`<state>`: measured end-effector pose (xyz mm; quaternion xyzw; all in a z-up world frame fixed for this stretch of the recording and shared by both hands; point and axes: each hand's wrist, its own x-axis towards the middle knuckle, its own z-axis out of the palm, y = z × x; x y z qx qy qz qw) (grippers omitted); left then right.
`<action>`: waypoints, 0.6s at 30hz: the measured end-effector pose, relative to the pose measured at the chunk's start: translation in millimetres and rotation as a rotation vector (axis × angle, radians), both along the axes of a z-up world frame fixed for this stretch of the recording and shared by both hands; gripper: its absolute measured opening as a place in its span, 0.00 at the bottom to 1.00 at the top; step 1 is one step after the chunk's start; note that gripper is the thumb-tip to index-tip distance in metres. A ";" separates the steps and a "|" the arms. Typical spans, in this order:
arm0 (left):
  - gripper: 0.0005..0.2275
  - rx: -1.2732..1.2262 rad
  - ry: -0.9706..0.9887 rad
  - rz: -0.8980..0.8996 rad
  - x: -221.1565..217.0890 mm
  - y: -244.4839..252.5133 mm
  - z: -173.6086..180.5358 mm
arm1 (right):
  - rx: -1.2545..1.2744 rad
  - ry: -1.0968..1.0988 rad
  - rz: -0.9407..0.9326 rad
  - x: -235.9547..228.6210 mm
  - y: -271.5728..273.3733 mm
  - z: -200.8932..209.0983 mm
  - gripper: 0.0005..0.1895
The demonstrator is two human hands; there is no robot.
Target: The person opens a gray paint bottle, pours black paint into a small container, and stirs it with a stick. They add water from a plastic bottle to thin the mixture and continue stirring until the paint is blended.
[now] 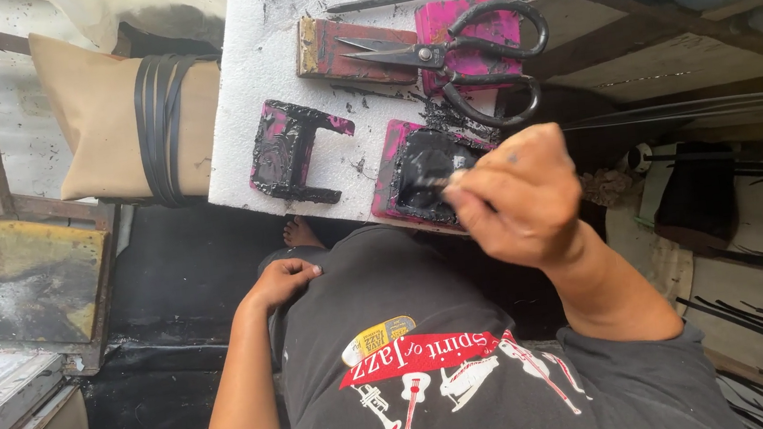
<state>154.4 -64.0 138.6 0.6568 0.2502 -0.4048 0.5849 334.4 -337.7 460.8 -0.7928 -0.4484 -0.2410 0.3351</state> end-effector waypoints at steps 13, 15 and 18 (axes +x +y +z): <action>0.15 0.177 -0.073 -0.253 4.1 -6.1 -11.0 | 0.057 0.107 0.016 7.2 -4.1 -1.9 0.02; 0.13 0.207 -0.070 -0.235 1.1 -9.1 -35.2 | 0.036 0.067 -0.006 17.5 -18.0 3.7 0.03; 0.11 0.278 -0.079 -0.192 0.4 -10.4 -58.1 | -0.029 0.005 -0.026 27.8 -16.4 1.9 0.04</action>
